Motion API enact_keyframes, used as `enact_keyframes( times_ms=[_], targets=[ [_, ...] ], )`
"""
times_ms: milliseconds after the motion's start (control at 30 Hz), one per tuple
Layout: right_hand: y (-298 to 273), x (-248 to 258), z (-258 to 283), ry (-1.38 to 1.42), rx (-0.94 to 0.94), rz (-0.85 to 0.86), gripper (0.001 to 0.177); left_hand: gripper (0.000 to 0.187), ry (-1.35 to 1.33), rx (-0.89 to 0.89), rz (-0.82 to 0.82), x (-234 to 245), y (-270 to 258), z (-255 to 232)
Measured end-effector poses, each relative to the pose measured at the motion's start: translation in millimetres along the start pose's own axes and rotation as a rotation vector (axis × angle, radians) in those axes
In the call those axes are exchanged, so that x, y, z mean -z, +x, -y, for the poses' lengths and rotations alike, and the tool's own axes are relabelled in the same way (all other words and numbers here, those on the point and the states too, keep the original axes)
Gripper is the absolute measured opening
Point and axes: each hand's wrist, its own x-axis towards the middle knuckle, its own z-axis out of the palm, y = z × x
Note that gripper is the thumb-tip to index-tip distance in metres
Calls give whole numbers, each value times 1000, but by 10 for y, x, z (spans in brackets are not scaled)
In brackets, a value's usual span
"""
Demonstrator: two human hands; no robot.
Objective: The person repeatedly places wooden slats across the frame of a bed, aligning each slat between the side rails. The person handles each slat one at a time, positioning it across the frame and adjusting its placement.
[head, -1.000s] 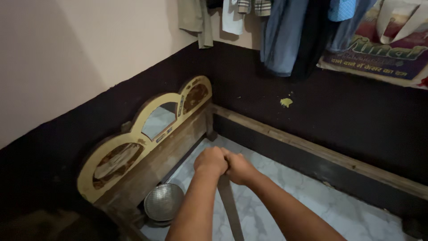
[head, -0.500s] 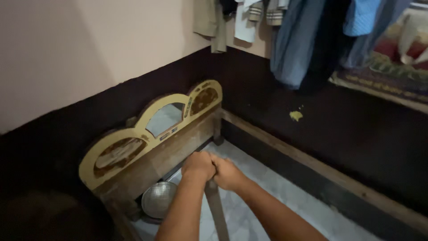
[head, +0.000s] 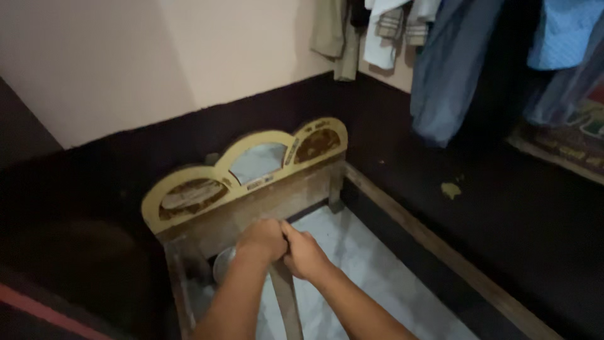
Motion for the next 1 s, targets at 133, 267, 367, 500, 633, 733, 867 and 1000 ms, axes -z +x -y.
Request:
enact_keyframes(
  times_ms=[133,267,367,500,633,733,867,1000],
  targets=[
    [-84,55,-17,-12,-51,-1,47,33,-19,49,10,-58,-12,-119],
    [-195,159,-77,0,-6,-11,43,33,16,17,1,-139,-60,-230],
    [-257,222,-94,-42,-1,-2,45,33,42,-22,6,-168,-117,-278],
    [-339,234,-76,-18,-74,31,44,33,39,-40,1,-186,-208,-286],
    [-376,239,-65,-23,-6,17,45,32,-15,-8,-1,-167,-280,-310],
    [-380,269,-69,-52,-32,20,48,32,13,-16,13,-116,-320,-371],
    [-445,303,-99,-17,-37,19,51,35,-19,50,63,-109,-392,-456],
    [-413,300,-123,-33,-28,0,46,35,-15,57,48,-93,-374,-475]
  ],
)
